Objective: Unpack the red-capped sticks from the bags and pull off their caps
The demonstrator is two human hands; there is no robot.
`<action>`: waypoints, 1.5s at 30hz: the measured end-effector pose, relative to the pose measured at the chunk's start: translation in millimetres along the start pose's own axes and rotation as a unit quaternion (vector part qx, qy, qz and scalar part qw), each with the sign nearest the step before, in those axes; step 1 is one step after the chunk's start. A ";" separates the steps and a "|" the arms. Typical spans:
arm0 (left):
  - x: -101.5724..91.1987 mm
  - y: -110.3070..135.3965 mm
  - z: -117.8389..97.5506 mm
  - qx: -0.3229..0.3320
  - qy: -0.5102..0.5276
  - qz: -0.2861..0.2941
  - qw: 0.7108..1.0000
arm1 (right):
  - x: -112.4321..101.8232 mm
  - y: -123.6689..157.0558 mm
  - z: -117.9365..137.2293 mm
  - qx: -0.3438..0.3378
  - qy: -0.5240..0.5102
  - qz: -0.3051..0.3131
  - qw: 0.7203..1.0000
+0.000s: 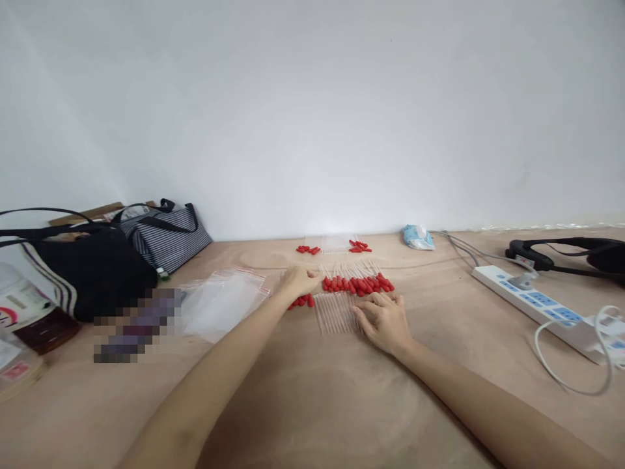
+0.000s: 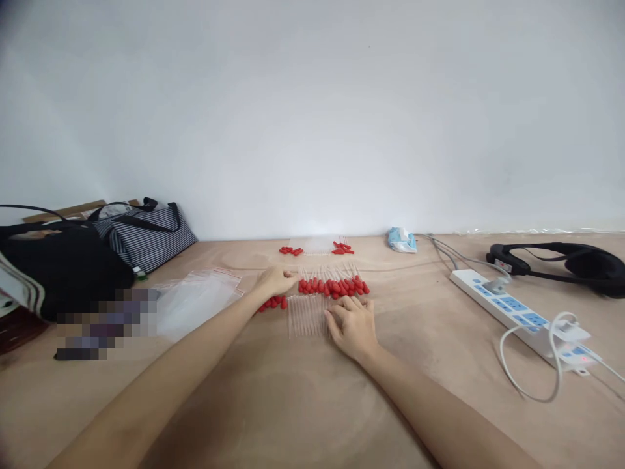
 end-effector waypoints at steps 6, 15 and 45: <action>22.0 -28.4 -23.5 -0.053 -0.023 0.032 0.998 | -3.7 3.7 -5.0 0.006 0.003 -0.007 1.000; -3.2 4.1 -17.0 0.061 -0.003 -0.002 0.998 | -1.0 2.9 -7.0 0.015 -0.026 -0.036 0.999; 21.2 109.6 32.3 0.431 0.121 -0.134 0.884 | 5.4 5.4 31.5 -0.190 -0.077 0.052 0.977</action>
Point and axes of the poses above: each hand's wrist, its own y-axis away from the middle knuckle, its own x-axis out of the palm, z = x × y, the point moved 2 cm from there along -y, towards the middle knuckle, and after that the axes turned 1 degree about -x, right-handed, at the moved point
